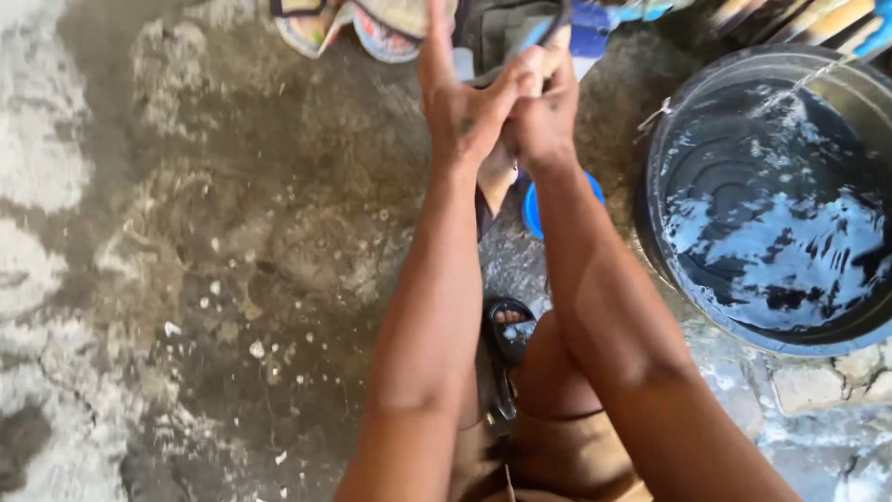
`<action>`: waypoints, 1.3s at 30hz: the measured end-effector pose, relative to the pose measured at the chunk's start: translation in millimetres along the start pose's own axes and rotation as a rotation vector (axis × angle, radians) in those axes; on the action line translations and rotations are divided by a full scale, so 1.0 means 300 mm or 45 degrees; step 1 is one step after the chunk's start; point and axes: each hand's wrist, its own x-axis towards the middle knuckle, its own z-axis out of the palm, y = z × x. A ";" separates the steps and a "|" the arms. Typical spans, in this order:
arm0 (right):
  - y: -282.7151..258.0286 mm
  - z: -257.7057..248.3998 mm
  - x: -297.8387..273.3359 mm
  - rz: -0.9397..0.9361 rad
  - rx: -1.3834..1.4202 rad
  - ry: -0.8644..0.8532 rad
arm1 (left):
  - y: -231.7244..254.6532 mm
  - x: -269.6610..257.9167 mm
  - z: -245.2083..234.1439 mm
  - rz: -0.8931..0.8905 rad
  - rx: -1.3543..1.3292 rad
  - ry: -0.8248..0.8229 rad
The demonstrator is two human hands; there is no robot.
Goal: Manually scrub, rinse, and wring out several small cloths or rugs using a bucket and brush.
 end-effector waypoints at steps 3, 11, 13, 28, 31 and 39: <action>-0.148 0.034 -0.043 0.127 0.086 -0.163 | -0.118 -0.043 0.015 -0.263 -0.210 -0.188; -0.268 0.108 -0.049 0.322 -0.096 -0.282 | -0.044 -0.018 -0.018 -0.630 -0.813 -0.382; -0.279 0.106 -0.043 0.252 -0.065 -0.337 | -0.018 -0.004 -0.021 -0.649 -0.788 -0.357; -0.173 0.108 -0.152 -0.164 -0.291 -0.694 | -0.062 0.044 -0.066 -0.564 -0.585 -0.060; -0.125 0.121 -0.145 -0.123 -0.202 -0.623 | -0.097 0.055 -0.065 -0.534 -0.520 -0.073; -0.264 0.212 0.011 -0.190 0.171 -0.505 | -0.033 0.019 -0.210 -0.163 -0.501 -0.446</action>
